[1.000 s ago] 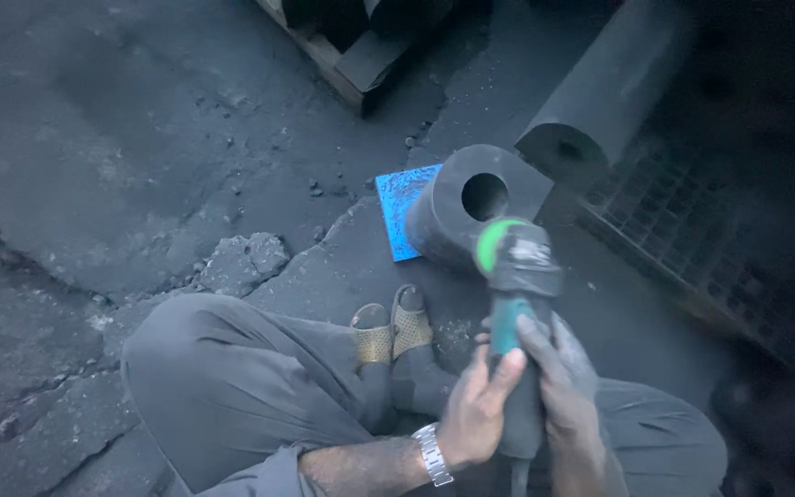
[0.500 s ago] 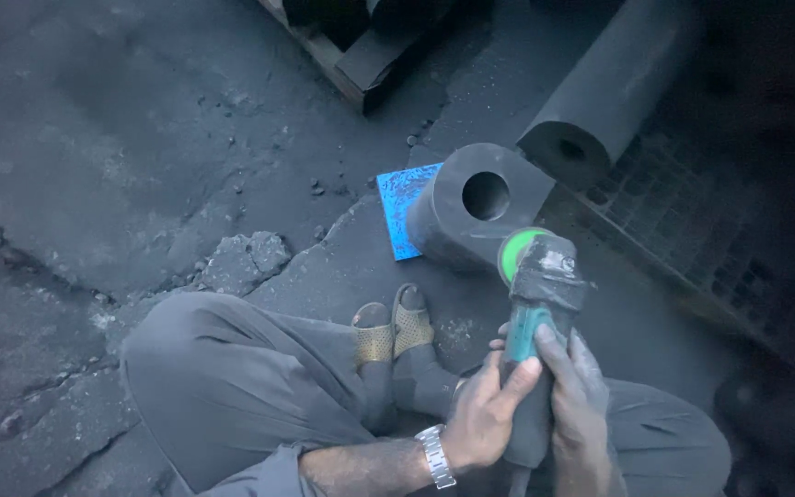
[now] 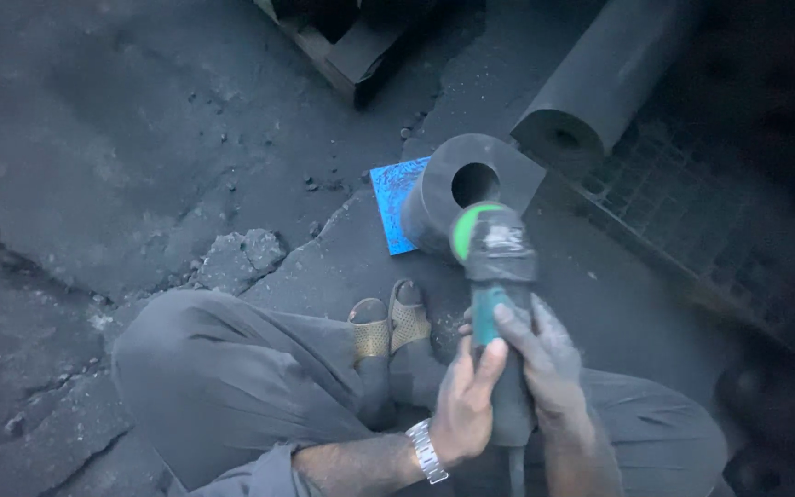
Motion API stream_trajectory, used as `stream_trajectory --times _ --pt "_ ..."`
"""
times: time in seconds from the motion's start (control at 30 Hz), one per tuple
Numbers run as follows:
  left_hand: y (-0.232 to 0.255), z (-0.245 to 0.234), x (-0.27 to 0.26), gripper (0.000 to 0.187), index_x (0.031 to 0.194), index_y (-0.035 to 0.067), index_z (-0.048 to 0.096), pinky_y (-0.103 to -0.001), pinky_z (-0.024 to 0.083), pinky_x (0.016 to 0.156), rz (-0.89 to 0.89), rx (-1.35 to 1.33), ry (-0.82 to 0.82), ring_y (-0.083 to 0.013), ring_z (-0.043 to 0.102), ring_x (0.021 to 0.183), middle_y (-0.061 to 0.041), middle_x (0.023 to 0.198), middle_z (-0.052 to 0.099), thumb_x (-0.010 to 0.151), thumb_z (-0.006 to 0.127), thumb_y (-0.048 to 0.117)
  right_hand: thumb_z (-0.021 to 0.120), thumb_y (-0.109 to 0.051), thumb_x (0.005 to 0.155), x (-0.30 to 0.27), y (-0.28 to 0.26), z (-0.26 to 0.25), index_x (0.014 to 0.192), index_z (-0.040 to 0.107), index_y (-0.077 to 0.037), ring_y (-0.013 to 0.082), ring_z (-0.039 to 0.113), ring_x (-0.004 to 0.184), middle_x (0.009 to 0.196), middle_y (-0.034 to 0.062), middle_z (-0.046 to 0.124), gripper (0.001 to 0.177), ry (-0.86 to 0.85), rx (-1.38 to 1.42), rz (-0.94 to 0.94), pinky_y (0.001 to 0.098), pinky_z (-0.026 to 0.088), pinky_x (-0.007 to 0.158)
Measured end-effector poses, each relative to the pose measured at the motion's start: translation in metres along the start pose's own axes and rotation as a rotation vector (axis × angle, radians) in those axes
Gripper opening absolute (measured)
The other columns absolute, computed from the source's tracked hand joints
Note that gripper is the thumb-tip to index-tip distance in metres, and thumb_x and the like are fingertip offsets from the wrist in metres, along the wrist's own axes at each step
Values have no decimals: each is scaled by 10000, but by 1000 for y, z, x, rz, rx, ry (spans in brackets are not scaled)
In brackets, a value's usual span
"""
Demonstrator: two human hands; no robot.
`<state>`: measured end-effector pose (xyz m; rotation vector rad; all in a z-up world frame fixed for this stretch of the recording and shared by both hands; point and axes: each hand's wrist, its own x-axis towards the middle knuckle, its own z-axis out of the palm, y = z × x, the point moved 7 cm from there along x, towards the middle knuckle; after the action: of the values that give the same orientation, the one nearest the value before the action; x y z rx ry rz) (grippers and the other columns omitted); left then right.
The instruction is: Grinding and shaping industrial foam blocks using a handheld angle grinder while sitting on the floor.
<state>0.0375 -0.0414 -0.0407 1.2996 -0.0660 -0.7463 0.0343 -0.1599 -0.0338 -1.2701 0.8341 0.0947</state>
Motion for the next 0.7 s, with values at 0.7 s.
stream_trajectory --times 0.7 --pt "-9 32 4 752 1383 -29 464 -470 534 833 -107 121 -49 -421 728 926 -288 908 696 983 432 607 583 -308 977 -1 -10 -34 1204 608 33 268 728 858 979 193 722 410 100 -6 32 399 613 755"
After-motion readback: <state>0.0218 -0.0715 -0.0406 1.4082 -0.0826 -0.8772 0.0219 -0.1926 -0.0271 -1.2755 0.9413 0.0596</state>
